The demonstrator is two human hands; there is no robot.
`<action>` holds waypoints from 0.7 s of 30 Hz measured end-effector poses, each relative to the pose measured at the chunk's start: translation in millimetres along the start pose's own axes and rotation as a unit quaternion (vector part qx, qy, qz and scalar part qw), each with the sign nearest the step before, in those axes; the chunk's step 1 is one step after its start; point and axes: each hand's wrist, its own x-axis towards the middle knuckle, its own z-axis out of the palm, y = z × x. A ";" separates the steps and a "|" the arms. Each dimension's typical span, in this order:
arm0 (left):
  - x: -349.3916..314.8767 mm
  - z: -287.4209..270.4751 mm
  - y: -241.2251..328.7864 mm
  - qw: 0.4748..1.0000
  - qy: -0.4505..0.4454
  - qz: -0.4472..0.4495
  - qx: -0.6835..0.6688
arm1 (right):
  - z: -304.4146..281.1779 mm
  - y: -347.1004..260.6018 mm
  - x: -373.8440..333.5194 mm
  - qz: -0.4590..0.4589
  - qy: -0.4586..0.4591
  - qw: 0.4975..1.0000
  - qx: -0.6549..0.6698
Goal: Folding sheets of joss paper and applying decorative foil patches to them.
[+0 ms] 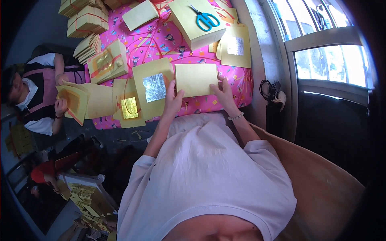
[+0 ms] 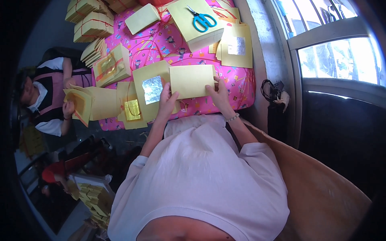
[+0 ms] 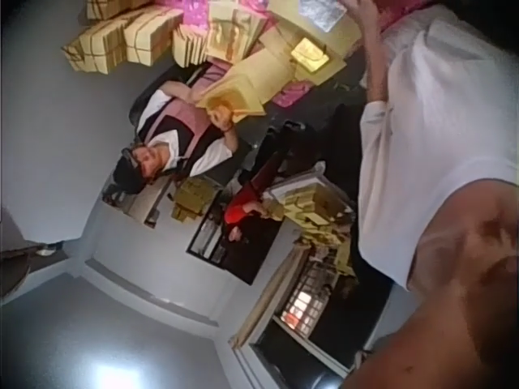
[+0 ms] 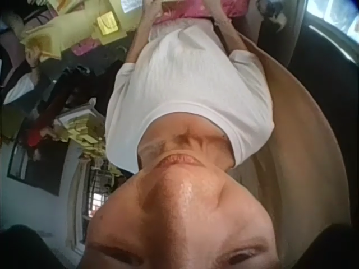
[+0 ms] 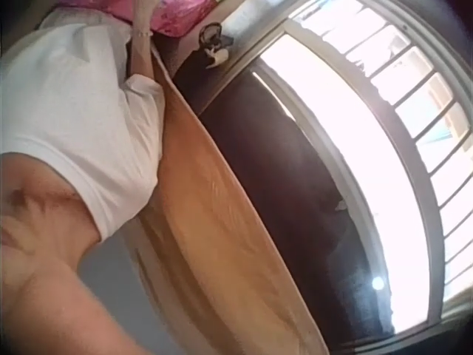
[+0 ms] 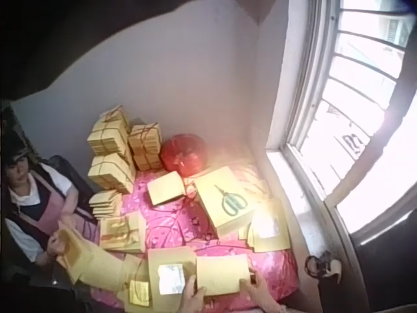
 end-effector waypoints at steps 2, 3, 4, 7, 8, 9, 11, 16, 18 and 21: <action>7.1 12.3 -21.0 0.998 0.010 -0.014 0.067 | -8.5 10.1 4.5 0.005 -0.038 0.999 -0.007; 8.9 18.9 -28.3 0.991 0.019 -0.028 0.133 | -10.1 14.7 6.9 -0.028 -0.001 0.998 -0.063; 8.4 24.4 -35.4 0.978 0.042 -0.051 0.197 | -11.9 19.4 9.4 -0.060 0.035 0.990 -0.120; 21.6 28.8 -59.4 0.945 0.063 -0.091 0.309 | -13.6 25.7 24.5 -0.079 0.022 0.970 -0.229; 27.3 28.4 -69.3 0.944 0.064 -0.093 0.310 | -12.1 29.0 30.3 -0.077 0.020 0.970 -0.227; 31.3 30.9 -75.8 0.931 0.079 -0.076 0.348 | -12.0 31.3 32.5 -0.090 0.026 0.964 -0.250; 37.0 34.1 -84.6 0.915 0.093 -0.061 0.387 | -12.7 36.9 36.7 -0.101 0.032 0.957 -0.272; 43.3 36.3 -90.7 0.893 0.076 -0.073 0.438 | -12.2 43.6 42.8 -0.089 0.030 0.947 -0.308; 41.4 35.7 -91.2 0.888 0.086 -0.068 0.447 | -7.7 45.7 41.8 -0.116 0.032 0.938 -0.324; 32.6 56.9 -73.7 0.860 0.107 -0.042 0.497 | -8.4 52.6 37.6 -0.138 0.049 0.921 -0.362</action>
